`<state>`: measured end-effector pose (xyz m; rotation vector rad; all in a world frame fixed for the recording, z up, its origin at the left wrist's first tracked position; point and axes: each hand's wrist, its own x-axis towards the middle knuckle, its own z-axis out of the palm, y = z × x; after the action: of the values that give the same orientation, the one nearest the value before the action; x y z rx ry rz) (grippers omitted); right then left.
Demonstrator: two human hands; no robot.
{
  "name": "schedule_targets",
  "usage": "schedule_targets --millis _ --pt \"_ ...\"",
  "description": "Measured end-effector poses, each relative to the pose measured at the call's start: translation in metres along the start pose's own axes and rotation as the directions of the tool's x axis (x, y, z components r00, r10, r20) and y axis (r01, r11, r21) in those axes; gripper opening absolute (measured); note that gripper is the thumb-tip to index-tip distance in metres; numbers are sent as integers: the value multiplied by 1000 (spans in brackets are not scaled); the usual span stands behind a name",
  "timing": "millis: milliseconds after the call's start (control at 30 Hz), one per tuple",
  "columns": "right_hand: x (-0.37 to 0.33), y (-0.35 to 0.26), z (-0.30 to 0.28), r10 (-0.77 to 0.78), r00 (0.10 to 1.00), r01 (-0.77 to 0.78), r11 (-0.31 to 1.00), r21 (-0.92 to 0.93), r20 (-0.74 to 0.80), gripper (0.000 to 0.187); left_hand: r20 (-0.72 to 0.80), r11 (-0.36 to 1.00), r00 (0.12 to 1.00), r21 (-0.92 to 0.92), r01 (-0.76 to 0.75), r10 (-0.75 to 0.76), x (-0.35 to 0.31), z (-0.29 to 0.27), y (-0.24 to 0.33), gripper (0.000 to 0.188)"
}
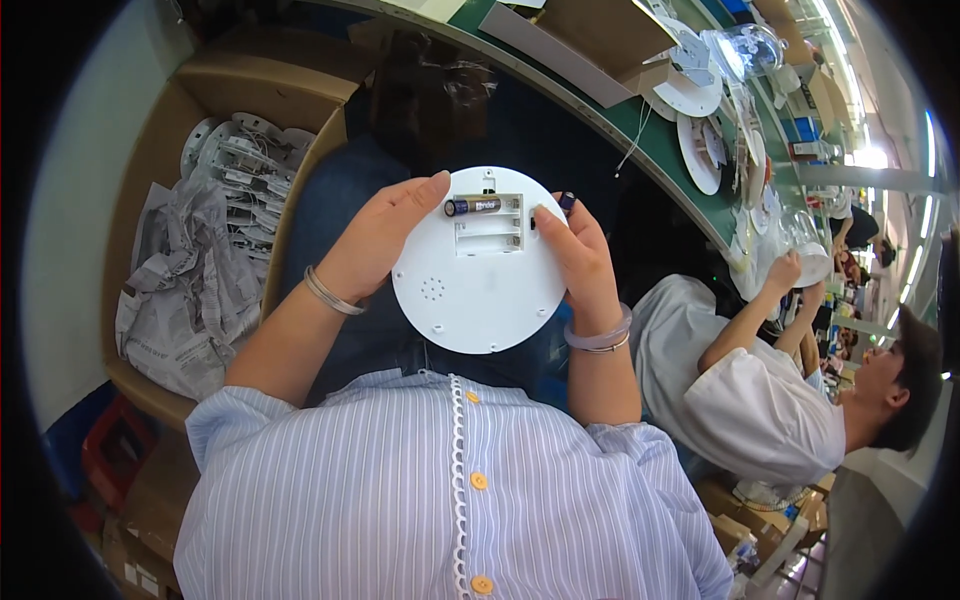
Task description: Testing LED light fixtures by inserting batteries and checking for illumination on a factory assembly line.
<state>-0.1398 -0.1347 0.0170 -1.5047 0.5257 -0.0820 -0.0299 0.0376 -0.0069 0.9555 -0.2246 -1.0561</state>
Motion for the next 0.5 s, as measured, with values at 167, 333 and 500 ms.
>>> schedule_targets --millis 167,333,500 --pt "-6 3 5 -30 998 33 998 47 -59 20 -60 919 997 393 -12 39 -1 4 3 27" --pt "-15 6 12 -239 970 233 968 -98 -50 18 -61 910 996 413 -30 61 2 -3 -3 20" --pt "-23 12 15 -353 933 323 905 -275 -66 18 -44 909 993 409 -84 111 4 -5 -11 18"
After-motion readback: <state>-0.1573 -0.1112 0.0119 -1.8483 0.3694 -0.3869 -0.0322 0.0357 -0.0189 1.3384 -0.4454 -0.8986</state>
